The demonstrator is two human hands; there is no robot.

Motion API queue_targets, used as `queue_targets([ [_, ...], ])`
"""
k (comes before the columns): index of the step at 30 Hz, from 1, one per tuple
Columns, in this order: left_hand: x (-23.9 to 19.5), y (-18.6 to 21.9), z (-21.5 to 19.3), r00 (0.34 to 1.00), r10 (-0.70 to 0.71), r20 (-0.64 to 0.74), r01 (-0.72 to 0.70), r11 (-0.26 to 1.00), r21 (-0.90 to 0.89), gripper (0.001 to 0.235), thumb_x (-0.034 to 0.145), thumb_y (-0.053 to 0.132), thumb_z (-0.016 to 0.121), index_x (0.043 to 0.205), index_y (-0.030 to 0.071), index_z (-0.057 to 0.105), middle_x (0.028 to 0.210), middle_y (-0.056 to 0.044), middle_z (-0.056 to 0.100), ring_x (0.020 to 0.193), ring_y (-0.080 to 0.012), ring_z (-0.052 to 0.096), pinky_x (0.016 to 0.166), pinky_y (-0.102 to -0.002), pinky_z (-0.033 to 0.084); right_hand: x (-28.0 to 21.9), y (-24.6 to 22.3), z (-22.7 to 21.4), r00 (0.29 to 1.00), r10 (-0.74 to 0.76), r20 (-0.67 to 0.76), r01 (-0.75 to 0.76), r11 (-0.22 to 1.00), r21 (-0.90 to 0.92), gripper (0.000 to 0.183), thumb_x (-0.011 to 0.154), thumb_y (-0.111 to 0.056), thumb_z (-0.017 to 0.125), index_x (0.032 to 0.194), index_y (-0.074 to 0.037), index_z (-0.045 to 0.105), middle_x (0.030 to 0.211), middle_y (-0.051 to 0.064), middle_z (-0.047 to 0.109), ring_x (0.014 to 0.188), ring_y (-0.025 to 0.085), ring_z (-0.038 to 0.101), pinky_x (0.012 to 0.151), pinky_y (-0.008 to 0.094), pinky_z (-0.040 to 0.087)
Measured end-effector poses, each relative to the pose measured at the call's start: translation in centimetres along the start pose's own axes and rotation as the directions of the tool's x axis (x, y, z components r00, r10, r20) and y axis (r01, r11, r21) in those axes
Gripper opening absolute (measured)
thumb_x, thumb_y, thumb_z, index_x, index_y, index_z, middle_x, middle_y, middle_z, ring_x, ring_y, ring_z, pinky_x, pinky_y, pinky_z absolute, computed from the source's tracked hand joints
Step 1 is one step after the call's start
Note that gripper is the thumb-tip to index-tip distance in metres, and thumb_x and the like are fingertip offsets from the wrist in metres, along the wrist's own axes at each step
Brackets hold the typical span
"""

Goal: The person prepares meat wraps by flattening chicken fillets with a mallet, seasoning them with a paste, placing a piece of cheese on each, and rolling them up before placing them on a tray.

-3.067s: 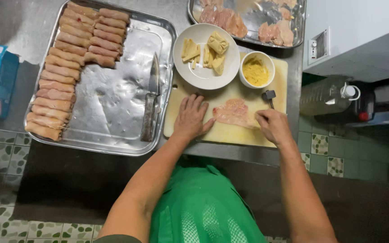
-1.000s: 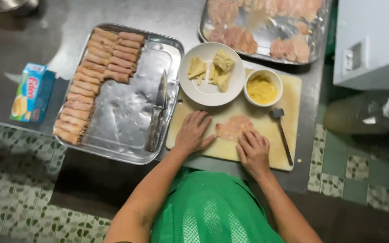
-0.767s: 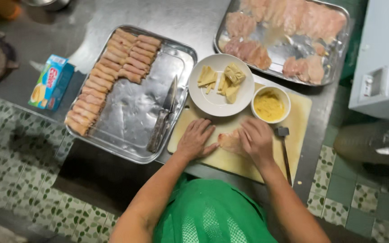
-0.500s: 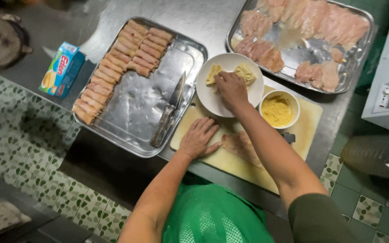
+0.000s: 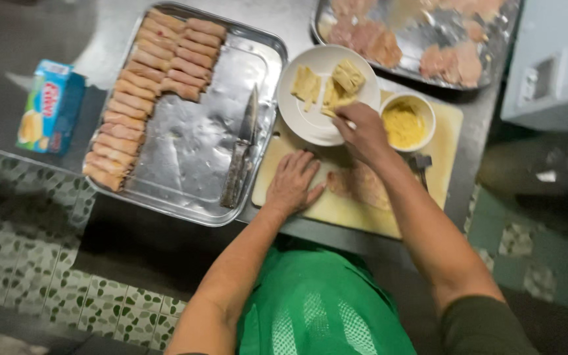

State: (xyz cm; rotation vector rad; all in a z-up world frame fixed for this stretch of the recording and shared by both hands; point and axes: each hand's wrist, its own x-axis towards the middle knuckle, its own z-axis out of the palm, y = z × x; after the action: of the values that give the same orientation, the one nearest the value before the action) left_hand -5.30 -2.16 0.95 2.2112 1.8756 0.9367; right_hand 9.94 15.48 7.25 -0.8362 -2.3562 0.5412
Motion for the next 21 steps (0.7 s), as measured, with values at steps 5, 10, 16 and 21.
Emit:
queue_targets([
  [5,-0.1,-0.2,-0.3,1.000,0.007,-0.005,-0.007,0.998,-0.070,0.045,0.090,0.033,0.072,0.124,0.004,0.066,0.136,-0.015,0.058,0.134,-0.0347,0.049,0.116,-0.050,0.034,-10.7,-2.0,-6.0,0.967,0.247,0.056,-0.238,0.963,-0.129,0.017,0.093,-0.014,0.073,0.105,-0.003,0.072,0.101,0.016,0.071,0.092,0.036,0.068,0.082,0.043,0.054],
  [10,-0.5,-0.9,-0.2,0.999,0.023,-0.031,-0.026,0.995,-0.095,0.043,0.088,0.028,0.073,0.123,0.004,0.066,0.133,-0.014,0.058,0.134,-0.0341,0.049,0.115,-0.050,0.035,-15.2,-2.4,-3.4,0.990,0.135,0.045,-0.121,0.966,-0.229,0.020,0.087,-0.020,0.077,0.102,-0.007,0.073,0.101,0.013,0.070,0.096,0.034,0.066,0.086,0.043,0.053],
  [16,-0.8,-0.8,1.1,0.997,0.025,-0.077,-0.032,0.995,-0.091,0.039,0.086,0.026,0.075,0.117,0.004,0.068,0.127,-0.014,0.062,0.131,-0.0346,0.051,0.116,-0.049,0.036,-16.9,-1.8,-1.9,0.996,0.086,0.013,-0.078,0.945,-0.317,0.017,0.086,-0.021,0.079,0.098,-0.011,0.073,0.097,0.007,0.064,0.094,0.030,0.062,0.082,0.044,0.050],
  [21,-0.5,1.2,2.0,0.986,-0.084,-0.146,0.078,0.996,-0.044,0.025,0.084,0.026,0.076,0.103,0.010,0.072,0.113,-0.008,0.066,0.115,-0.0299,0.059,0.102,-0.047,0.040,-16.7,-1.3,-1.8,0.998,0.049,0.027,-0.040,0.960,-0.275,0.016,0.086,-0.023,0.079,0.096,-0.012,0.073,0.095,0.006,0.063,0.094,0.029,0.062,0.082,0.044,0.049],
])
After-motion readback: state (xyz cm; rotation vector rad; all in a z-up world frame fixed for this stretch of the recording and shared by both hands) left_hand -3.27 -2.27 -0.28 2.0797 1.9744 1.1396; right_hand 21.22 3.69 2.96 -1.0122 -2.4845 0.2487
